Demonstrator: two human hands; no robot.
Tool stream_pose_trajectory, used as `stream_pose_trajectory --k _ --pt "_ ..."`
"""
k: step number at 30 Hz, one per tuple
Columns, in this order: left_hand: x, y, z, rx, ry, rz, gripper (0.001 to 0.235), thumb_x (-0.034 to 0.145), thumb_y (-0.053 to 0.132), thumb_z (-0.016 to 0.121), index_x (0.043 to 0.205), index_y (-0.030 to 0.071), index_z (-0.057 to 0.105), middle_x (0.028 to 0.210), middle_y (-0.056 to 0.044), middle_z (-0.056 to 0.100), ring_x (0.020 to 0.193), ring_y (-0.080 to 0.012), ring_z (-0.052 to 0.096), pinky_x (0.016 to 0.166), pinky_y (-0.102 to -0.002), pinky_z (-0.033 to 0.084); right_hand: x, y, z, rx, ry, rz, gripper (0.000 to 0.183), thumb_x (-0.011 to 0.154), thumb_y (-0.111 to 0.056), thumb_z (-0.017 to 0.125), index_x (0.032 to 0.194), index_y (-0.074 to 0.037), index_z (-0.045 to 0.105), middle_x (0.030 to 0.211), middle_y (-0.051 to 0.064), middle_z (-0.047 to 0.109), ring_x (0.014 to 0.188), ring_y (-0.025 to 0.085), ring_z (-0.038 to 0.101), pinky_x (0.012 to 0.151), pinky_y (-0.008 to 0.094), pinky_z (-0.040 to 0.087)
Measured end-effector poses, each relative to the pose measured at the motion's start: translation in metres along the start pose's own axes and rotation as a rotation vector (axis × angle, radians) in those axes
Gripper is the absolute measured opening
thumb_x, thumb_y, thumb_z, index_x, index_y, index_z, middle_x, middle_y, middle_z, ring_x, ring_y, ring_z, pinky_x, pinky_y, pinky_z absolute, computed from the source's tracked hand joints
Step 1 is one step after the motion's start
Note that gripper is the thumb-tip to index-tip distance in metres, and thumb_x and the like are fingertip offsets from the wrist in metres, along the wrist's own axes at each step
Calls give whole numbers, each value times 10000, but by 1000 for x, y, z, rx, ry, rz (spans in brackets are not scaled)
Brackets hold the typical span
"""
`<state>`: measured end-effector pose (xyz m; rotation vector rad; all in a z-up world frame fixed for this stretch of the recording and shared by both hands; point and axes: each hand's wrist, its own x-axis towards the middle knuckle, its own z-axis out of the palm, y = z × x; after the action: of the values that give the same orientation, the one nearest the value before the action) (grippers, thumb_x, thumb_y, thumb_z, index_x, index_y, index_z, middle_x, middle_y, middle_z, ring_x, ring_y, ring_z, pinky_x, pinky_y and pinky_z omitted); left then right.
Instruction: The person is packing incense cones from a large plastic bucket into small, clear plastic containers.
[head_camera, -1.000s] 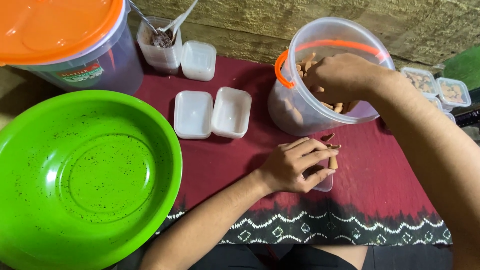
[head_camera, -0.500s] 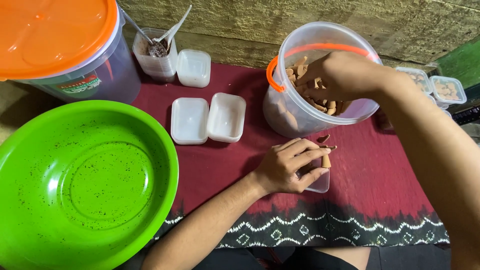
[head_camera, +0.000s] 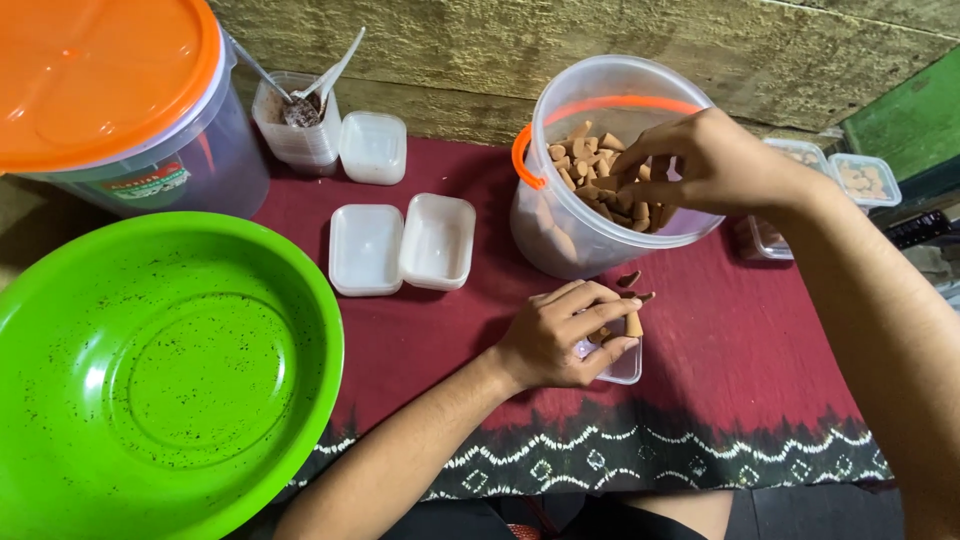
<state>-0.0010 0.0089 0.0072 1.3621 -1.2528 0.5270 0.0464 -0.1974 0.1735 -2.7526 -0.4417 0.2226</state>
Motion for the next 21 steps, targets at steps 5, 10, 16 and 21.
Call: stream_pose_trajectory --k 5,10,16,21 --pt "-1 -1 6 -8 54 -15 265 922 161 746 1154 45 690 960 -82 659 826 -239 681 776 -326 593 25 -4 22 -113 -74 -30 160 837 -258 757 948 -145 783 806 36 759 560 207 723 591 349 536" --pt "0 -3 5 14 108 -19 255 922 222 718 1140 91 705 931 -48 637 795 -222 669 737 -294 588 56 -2 41 -143 -203 112 163 805 -153 669 907 -80 773 723 172 721 679 343 702 622 450 548" --pt "-8 -7 12 10 132 -45 240 935 251 699 1130 110 700 945 -32 640 812 -221 676 727 -313 589 68 30 55 -165 -189 148 140 780 -129 666 787 -13 746 622 185 698 584 337 697 495 431 532" --pt "-8 -6 11 21 111 -28 253 927 258 710 1126 102 697 954 -31 636 819 -211 672 742 -293 585 47 -34 25 173 -189 183 88 698 -25 721 780 6 727 532 141 683 367 232 629 283 372 534"
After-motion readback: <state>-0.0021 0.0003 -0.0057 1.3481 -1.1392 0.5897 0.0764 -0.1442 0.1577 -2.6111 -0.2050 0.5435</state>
